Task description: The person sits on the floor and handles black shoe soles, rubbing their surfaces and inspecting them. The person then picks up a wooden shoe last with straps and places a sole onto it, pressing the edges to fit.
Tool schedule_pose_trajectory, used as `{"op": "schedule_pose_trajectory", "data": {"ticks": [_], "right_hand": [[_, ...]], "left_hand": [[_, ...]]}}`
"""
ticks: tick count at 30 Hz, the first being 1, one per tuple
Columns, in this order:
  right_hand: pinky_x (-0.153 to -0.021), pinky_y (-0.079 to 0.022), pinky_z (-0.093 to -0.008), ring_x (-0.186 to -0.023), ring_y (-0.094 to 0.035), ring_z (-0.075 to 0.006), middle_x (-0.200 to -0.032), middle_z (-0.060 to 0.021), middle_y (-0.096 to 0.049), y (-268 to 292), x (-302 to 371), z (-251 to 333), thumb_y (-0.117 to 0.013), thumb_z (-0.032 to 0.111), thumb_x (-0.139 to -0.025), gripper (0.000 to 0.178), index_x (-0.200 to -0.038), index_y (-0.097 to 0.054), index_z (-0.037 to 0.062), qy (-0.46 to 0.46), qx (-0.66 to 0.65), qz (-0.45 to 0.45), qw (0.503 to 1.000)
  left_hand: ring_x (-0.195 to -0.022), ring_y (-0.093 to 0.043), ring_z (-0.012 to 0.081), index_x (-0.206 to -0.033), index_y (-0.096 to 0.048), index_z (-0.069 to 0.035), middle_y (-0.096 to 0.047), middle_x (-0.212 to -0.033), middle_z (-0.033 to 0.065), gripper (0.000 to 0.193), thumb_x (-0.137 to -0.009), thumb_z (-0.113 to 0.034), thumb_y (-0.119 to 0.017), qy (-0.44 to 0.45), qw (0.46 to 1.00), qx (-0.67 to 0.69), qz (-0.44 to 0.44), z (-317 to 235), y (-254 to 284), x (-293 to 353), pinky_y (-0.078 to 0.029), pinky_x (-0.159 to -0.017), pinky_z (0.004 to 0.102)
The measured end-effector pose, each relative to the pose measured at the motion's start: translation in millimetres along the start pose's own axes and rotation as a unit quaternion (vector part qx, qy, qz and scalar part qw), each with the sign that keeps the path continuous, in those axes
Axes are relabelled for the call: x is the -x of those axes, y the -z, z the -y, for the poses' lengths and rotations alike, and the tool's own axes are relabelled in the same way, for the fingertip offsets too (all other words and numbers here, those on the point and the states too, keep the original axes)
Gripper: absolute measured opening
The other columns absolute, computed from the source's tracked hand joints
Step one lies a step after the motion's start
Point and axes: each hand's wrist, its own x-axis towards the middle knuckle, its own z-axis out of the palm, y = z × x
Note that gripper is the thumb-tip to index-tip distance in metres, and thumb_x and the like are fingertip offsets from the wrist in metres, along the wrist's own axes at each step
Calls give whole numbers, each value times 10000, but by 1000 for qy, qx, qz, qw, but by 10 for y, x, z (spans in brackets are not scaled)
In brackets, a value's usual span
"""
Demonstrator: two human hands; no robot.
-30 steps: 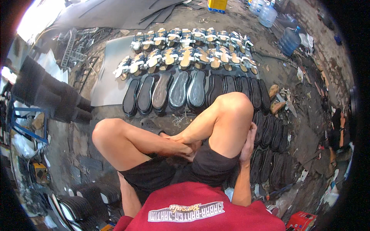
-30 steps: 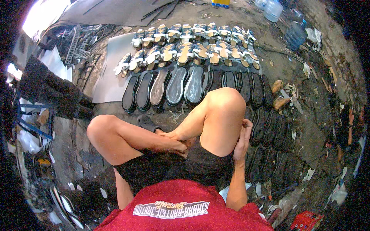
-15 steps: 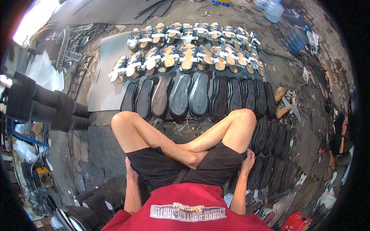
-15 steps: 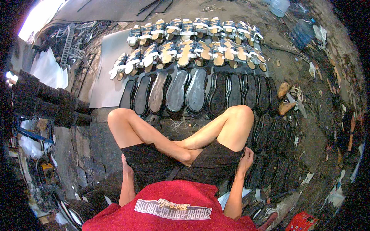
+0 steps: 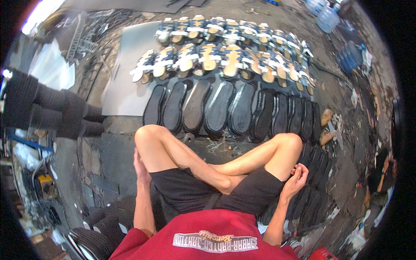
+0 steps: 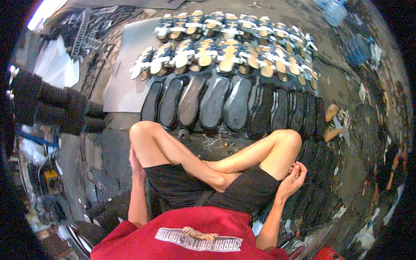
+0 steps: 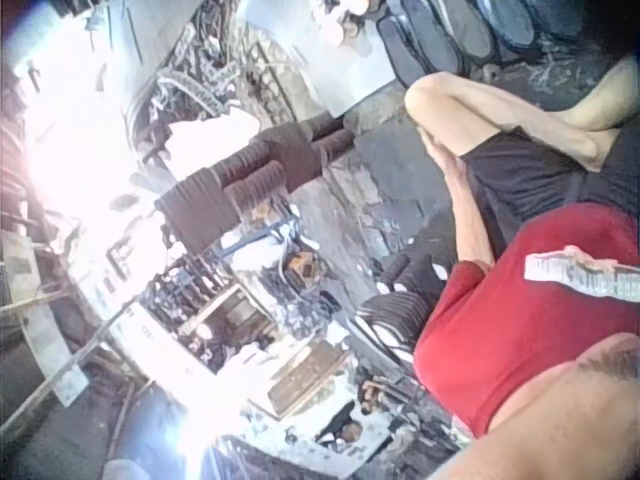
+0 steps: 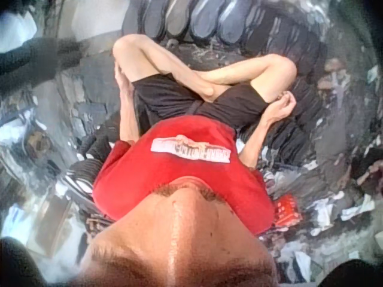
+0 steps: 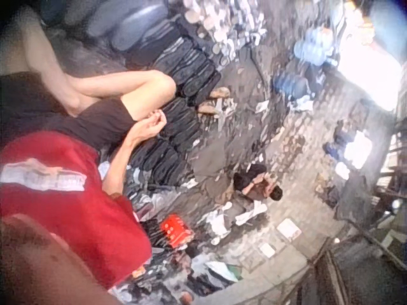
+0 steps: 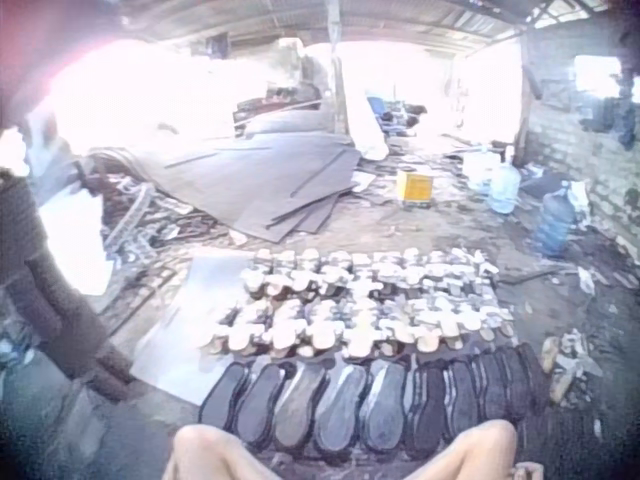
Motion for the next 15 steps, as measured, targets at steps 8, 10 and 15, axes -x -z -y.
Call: {"op": "schedule_pose_trajectory", "data": {"ticks": [8, 10, 15], "right_hand": [[-875, -541, -450, -972, -672, -361, -1064, -181, -701, -604, 339, 612, -572, 135, -1107, 199, -1125, -681, -32, 194, 118, 150, 962], [-860, -539, -456, -962, -673, -369, -1052, -181, -701, -720, 399, 615, -581, 107, -1093, 178, -1126, -688, -31, 235, 120, 199, 944], [-877, -557, -474, -974, -689, -389, -1079, -202, -708, -934, 577, 765, -602, 56, -1068, 143, -1142, -683, -35, 232, 106, 317, 913]], "left_hand": [[-1322, -652, 229, -1527, -590, -55, -681, -1470, 84, 634, -1141, -547, -490, 47, 999, -9, -13, 333, 213, 99, -526, -1130, 403], [-1348, -638, 237, -1557, -556, -40, -665, -1497, 97, 679, -1145, -571, -462, -4, 1000, -17, -4, 209, 155, 66, -510, -1152, 406], [-1383, -626, 267, -1595, -505, -13, -635, -1540, 140, 756, -1148, -615, -411, 29, 992, 75, 102, -85, 132, -188, -480, -1189, 414]]}}
